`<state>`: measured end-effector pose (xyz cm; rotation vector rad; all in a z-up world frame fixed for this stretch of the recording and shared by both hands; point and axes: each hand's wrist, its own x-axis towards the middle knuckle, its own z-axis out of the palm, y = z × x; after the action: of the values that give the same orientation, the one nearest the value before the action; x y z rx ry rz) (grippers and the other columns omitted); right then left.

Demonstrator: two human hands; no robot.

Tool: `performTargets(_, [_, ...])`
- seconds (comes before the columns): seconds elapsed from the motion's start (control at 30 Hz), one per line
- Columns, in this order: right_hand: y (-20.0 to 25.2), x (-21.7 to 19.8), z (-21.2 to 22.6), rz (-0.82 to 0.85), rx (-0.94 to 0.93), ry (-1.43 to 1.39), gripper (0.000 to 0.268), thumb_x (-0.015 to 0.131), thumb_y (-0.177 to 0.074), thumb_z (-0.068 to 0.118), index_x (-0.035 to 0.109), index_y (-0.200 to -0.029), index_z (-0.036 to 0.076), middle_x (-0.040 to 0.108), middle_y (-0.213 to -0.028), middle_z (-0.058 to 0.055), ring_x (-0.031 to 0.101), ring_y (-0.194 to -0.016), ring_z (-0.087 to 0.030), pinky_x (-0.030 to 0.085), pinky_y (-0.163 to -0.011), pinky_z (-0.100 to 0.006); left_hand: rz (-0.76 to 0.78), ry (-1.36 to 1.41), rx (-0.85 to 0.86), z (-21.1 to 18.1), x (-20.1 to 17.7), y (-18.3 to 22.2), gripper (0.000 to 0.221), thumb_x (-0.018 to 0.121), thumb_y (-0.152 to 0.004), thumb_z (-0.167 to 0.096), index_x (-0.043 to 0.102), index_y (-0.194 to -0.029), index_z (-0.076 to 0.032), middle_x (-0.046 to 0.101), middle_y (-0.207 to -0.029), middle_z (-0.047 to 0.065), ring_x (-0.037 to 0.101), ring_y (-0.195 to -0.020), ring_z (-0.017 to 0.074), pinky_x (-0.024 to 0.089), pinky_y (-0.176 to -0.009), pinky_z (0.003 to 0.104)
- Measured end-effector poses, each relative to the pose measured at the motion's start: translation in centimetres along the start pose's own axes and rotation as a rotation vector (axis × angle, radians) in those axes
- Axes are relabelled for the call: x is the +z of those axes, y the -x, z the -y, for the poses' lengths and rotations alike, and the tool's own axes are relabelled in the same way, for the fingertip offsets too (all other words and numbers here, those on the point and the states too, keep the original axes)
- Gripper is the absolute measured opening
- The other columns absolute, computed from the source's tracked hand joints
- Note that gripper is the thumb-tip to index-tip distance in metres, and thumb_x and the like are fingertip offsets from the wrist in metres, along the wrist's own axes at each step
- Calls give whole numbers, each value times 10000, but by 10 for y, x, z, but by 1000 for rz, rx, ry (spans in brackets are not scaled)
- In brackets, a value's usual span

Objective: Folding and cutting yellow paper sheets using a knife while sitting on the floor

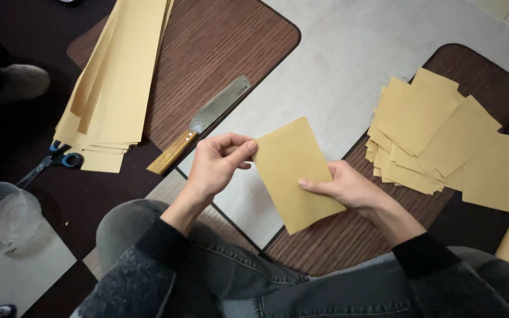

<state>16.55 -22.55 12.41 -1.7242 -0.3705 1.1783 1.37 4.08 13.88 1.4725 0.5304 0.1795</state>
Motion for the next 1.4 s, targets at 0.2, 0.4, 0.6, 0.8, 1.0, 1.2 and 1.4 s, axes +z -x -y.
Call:
performTargets(0.2, [2,-1,3,-89,2,5,260,985,-893,135,837,-905,-78,866,-775,-253,845,-649,-324,663,-597,-418,1,44,-76,8,-4,2,297,859,-1028,-197,829,-1180,56,877,-931,230,881,-907,281,734,-760,374])
performTargets(0.4, [-1,0,-6,-101,70,-43,310,1008,-853,146,851,-986,-86,876,-876,-281,851,-711,-369,678,-664,-459,-22,36,14,26,0,-7,273,866,-1038,-205,839,-1176,29,880,-946,197,870,-913,247,722,-775,337])
performTargets(0.6, [-3,-3,-9,-99,74,-9,303,1015,-849,140,870,-992,-85,887,-901,-284,860,-742,-371,681,-682,-452,-4,5,18,30,-1,-6,260,858,-1040,-201,840,-1160,29,883,-947,201,866,-913,232,714,-783,315])
performTargets(0.8, [1,-10,-6,-120,109,136,328,1034,-841,186,884,-959,-81,891,-868,-267,860,-746,-341,680,-693,-443,154,-196,-38,6,-13,-5,256,850,-1016,-212,850,-1165,-4,892,-957,157,861,-939,205,686,-802,310])
performTargets(1.0, [-6,-19,-19,-206,130,85,382,1027,-854,210,871,-1026,-93,879,-922,-305,852,-766,-392,670,-725,-475,-21,-1210,-35,34,-98,-70,481,806,-893,-129,857,-1322,-340,879,-1228,7,827,-1189,363,654,-1029,526])
performTargets(1.2, [-18,-55,-37,-276,76,-213,401,961,-889,185,789,-1112,-101,853,-1014,-337,841,-804,-412,676,-729,-550,-161,-1374,-249,91,-170,-92,738,835,-922,-572,684,-1529,-181,725,-1488,157,670,-1405,414,603,-1093,640])
performTargets(1.4, [-13,-59,-31,-335,20,-417,333,913,-939,99,746,-1146,-101,833,-1053,-321,838,-858,-418,679,-748,-566,-116,-1390,-356,109,-165,-107,957,901,-890,-547,465,-1669,-204,605,-1605,135,591,-1497,371,603,-1126,594])
